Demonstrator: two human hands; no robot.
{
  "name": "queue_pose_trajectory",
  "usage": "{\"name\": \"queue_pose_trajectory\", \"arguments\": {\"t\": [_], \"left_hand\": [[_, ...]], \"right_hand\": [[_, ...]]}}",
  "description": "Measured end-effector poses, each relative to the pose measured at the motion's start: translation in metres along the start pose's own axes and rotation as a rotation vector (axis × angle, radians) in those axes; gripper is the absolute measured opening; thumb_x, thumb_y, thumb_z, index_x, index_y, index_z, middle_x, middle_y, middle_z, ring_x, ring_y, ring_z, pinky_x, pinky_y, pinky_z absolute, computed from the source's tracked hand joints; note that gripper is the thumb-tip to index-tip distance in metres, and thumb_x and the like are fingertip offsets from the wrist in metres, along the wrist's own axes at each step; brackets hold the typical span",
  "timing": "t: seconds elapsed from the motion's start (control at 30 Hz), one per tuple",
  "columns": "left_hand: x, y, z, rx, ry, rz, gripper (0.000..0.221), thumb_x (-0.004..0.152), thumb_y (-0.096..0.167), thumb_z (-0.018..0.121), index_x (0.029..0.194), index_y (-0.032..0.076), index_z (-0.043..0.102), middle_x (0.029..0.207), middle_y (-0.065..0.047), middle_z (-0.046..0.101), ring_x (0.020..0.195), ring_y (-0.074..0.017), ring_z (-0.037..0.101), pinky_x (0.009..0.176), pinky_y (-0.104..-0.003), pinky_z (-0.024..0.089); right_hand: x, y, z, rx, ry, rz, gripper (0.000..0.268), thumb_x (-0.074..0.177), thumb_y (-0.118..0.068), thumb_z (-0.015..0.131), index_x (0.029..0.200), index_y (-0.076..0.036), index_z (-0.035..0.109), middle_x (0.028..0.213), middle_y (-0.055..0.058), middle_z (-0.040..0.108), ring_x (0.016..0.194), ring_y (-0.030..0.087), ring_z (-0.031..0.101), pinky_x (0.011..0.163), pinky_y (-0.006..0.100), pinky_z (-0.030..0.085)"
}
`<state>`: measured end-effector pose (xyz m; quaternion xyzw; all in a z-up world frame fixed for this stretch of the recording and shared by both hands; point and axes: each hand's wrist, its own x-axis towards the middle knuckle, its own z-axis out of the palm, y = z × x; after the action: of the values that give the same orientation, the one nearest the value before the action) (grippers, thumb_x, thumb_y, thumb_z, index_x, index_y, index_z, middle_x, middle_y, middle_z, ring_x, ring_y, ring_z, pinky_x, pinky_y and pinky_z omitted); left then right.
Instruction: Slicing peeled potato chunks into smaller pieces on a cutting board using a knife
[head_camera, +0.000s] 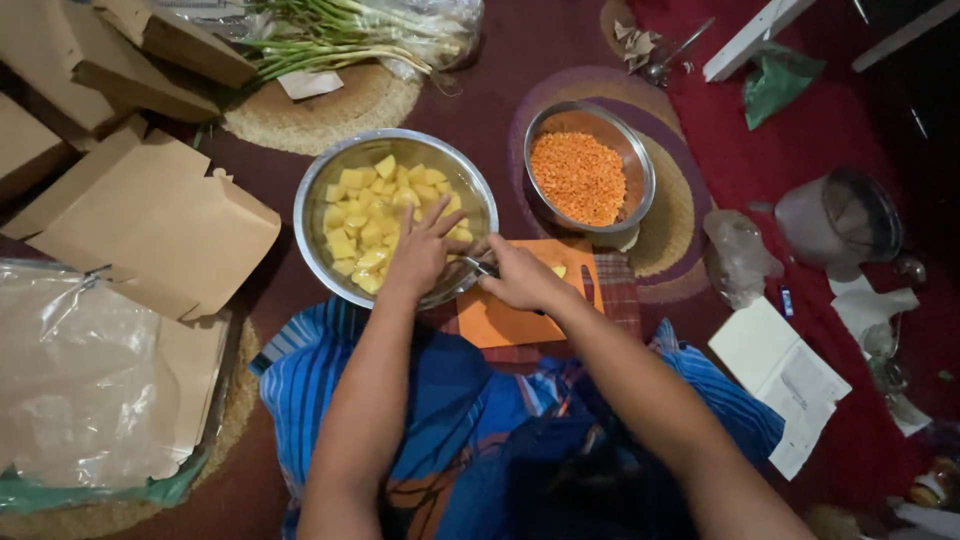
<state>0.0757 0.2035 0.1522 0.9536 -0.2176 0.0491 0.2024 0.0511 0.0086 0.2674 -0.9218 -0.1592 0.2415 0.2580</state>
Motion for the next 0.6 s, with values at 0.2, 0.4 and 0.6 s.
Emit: {"name": "queue_pose_trajectory", "arguments": {"t": [0.2, 0.4, 0.6], "left_hand": [[-0.004, -0.001, -0.020, 0.093, 0.091, 0.074, 0.039, 0.093, 0.017, 0.054, 0.105, 0.045, 0.078, 0.148, 0.017, 0.059, 0.158, -0.0182, 0.027, 0.127, -0.065, 0.013], [-0.008, -0.042, 0.005, 0.149, 0.307, -0.223, 0.012, 0.092, 0.049, 0.071, 0.095, 0.042, 0.080, 0.132, 0.015, 0.070, 0.149, -0.0187, 0.042, 0.126, -0.064, 0.013], [-0.013, -0.059, 0.033, 0.195, 0.509, -0.432, 0.041, 0.101, 0.065, 0.064, 0.076, 0.033, 0.077, 0.109, 0.012, 0.074, 0.126, -0.0200, 0.059, 0.114, -0.065, 0.027]], "right_hand": [[-0.025, -0.018, -0.014, -0.148, -0.062, 0.022, 0.042, 0.093, -0.028, 0.066, 0.127, -0.012, 0.047, 0.122, 0.021, 0.070, 0.116, 0.046, 0.065, 0.095, 0.059, 0.054], [-0.083, 0.006, -0.041, -0.155, -0.029, 0.005, 0.045, 0.089, -0.023, 0.065, 0.132, -0.017, 0.052, 0.121, 0.018, 0.074, 0.114, 0.047, 0.067, 0.100, 0.058, 0.048], [-0.152, 0.073, -0.068, 0.087, 0.133, 0.190, 0.052, 0.083, -0.010, 0.070, 0.134, -0.016, 0.060, 0.113, 0.026, 0.075, 0.109, 0.049, 0.069, 0.088, 0.056, 0.057]]}}
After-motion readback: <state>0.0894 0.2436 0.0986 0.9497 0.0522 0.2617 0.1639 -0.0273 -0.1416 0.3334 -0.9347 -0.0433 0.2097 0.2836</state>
